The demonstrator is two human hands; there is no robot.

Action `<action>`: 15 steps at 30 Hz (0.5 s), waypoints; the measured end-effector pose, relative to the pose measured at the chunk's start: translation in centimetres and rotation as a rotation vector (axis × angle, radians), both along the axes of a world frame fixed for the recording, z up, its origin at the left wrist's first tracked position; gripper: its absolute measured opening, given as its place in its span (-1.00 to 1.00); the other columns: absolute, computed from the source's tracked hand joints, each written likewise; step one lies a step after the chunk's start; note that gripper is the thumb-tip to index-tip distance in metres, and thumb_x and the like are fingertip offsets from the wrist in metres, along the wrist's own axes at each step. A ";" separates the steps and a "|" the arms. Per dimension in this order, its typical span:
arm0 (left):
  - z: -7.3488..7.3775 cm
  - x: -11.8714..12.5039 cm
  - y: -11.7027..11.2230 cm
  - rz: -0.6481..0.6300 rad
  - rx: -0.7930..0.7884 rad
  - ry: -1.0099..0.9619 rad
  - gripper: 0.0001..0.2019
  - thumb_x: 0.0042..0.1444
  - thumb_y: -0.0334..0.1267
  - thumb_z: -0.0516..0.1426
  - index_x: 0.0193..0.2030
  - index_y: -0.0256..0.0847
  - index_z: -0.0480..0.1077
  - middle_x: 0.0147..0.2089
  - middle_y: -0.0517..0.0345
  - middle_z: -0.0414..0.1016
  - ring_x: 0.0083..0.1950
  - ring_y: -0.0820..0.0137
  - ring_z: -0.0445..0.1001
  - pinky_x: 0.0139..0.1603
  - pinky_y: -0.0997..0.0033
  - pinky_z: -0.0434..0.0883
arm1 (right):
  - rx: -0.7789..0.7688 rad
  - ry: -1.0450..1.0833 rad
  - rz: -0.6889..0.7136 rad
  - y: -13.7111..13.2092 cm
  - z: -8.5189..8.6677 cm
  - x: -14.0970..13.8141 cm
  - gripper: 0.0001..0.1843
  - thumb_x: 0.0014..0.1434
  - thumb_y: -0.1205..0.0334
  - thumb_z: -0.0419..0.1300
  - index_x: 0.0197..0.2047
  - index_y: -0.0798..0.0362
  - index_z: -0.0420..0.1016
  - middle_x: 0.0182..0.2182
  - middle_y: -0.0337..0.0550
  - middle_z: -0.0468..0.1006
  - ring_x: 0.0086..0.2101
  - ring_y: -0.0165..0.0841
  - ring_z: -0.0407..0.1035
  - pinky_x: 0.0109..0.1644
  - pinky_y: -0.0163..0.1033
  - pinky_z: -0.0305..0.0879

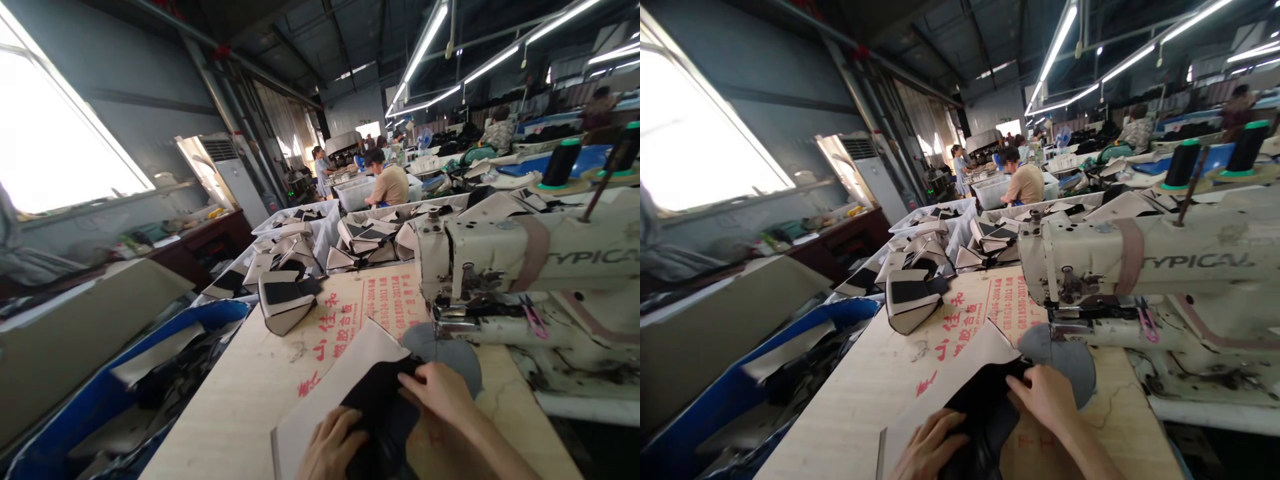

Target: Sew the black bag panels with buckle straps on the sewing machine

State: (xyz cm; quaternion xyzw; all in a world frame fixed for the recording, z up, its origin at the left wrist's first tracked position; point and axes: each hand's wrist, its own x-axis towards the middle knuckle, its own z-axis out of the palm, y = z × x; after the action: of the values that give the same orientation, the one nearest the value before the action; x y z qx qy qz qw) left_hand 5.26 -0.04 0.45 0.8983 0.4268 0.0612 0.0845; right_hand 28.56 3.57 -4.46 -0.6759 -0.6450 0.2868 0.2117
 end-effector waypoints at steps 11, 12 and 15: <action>-2.2 1.1 4.9 0.447 0.365 0.163 -0.67 -0.02 -0.54 -0.07 -0.13 -0.22 0.32 -0.16 0.08 0.41 -0.16 0.34 0.39 -0.17 0.40 0.32 | -0.265 0.234 -0.077 0.9 -6.4 -5.0 -0.31 0.13 -0.27 -0.21 -0.53 0.10 0.46 -0.67 -0.15 0.46 -0.62 -0.41 0.38 -0.59 -0.41 0.13; -1.5 1.2 5.3 0.477 0.297 0.173 -0.66 -0.01 -0.52 -0.07 -0.10 -0.20 0.31 -0.14 0.09 0.42 -0.14 0.35 0.40 -0.17 0.43 0.33 | -0.272 0.241 -0.083 0.9 -6.7 -5.0 -0.34 0.12 -0.26 -0.18 -0.50 0.10 0.47 -0.68 -0.16 0.45 -0.64 -0.41 0.37 -0.60 -0.41 0.14; 0.9 1.3 5.2 0.522 0.115 0.150 -0.67 0.02 -0.45 -0.08 -0.08 -0.15 0.31 -0.04 0.11 0.42 -0.07 0.34 0.42 -0.12 0.42 0.33 | -0.229 0.216 -0.123 0.7 -6.7 -4.1 -0.47 0.09 -0.21 -0.05 -0.38 0.07 0.48 -0.63 -0.17 0.48 -0.55 -0.33 0.42 -0.50 -0.36 0.22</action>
State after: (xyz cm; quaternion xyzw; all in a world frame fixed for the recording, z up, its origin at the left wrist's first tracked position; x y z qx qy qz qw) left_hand 6.60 5.19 1.30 0.7631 0.6449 0.0383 -0.0169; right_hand 24.47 4.23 -11.18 -0.6990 -0.5391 0.4160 0.2187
